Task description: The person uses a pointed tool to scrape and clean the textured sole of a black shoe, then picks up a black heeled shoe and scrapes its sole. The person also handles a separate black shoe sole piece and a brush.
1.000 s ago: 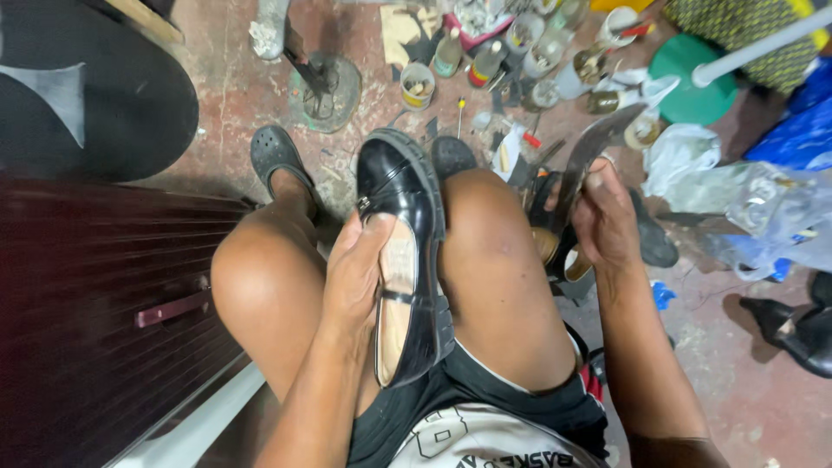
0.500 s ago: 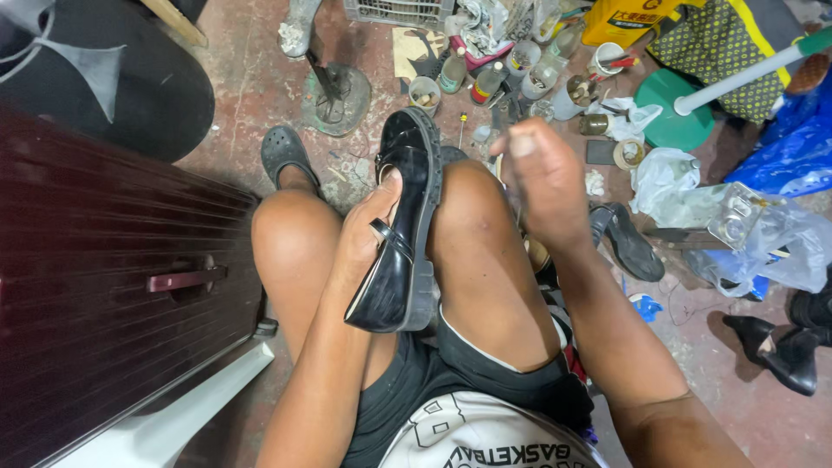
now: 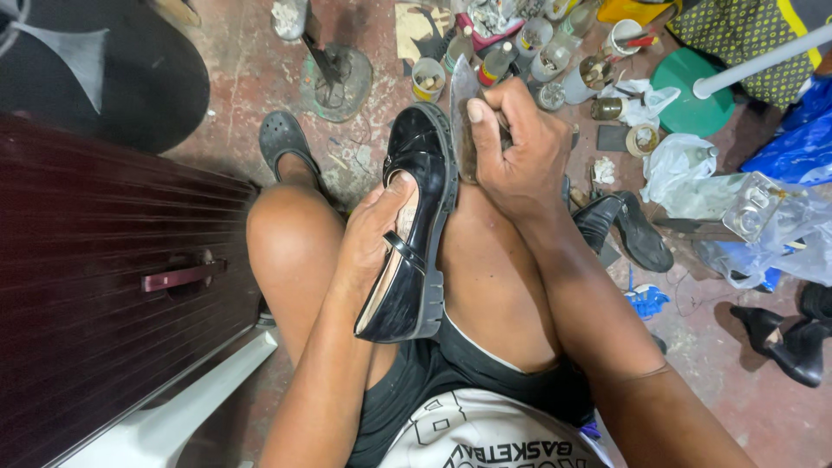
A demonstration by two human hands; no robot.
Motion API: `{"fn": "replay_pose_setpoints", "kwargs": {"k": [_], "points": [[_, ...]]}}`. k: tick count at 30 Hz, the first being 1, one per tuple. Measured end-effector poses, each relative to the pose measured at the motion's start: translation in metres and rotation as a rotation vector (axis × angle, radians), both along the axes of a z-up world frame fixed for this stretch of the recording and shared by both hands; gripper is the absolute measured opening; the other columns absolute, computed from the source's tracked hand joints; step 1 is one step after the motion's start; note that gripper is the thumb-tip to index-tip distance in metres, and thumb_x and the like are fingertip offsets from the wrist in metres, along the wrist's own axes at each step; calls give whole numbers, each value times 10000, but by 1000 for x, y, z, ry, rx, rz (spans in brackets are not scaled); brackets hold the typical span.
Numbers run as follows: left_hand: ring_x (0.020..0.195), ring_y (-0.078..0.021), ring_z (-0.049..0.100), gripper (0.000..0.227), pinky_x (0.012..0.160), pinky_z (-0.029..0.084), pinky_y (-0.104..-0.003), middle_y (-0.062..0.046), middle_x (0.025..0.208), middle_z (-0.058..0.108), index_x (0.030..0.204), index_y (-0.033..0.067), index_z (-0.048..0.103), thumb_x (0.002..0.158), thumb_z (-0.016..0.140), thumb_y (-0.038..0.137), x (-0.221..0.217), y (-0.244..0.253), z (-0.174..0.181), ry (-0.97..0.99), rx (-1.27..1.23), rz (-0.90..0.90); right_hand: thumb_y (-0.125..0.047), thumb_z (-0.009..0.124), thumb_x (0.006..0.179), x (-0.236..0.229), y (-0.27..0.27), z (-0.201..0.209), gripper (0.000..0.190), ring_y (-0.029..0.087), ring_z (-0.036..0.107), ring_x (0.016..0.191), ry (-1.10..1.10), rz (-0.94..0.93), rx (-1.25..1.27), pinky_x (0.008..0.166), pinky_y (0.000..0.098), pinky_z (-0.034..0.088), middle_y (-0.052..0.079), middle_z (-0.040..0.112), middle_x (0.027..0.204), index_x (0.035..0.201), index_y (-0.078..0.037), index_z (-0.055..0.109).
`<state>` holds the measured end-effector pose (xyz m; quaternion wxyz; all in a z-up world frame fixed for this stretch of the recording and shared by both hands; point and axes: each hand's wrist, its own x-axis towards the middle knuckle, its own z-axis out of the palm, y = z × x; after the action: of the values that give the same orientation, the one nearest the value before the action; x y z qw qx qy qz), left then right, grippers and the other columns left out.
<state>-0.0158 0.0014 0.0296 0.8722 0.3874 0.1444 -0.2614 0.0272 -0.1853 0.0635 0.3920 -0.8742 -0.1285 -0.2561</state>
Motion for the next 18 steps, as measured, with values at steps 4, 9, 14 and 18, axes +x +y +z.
{"fn": "replay_pose_setpoints", "kwargs": {"k": [4,9,14,18], "points": [[675,-96,675,345,594,547,-245,-45,873,724,1127,17,676,1039,568,333,3,-2,-1,-6,-9,-11,-129,665,1110,-3,-3,-3,161,221,633,650,-7,6,15,641,343,465,114,596,747,998,-31,604],[629,-91,655,356,547,532,-243,-44,842,715,1114,22,677,1043,557,349,2,-1,-1,-47,-45,-43,-122,667,1088,-8,-4,-5,171,215,605,605,58,-1,21,618,343,448,112,565,709,962,-27,601],[643,-91,639,363,559,503,-233,-41,829,694,1091,-1,689,1053,581,343,0,-2,-1,-24,-59,1,-127,684,1074,-11,-4,-6,185,246,611,608,59,19,-6,611,356,443,113,560,705,944,-32,592],[642,-90,634,351,560,495,-233,-31,821,684,1084,12,691,1044,589,345,2,-3,1,4,-55,6,-123,689,1069,-12,-5,-8,165,279,642,645,27,37,-13,618,367,458,127,586,747,961,-40,595]]}}
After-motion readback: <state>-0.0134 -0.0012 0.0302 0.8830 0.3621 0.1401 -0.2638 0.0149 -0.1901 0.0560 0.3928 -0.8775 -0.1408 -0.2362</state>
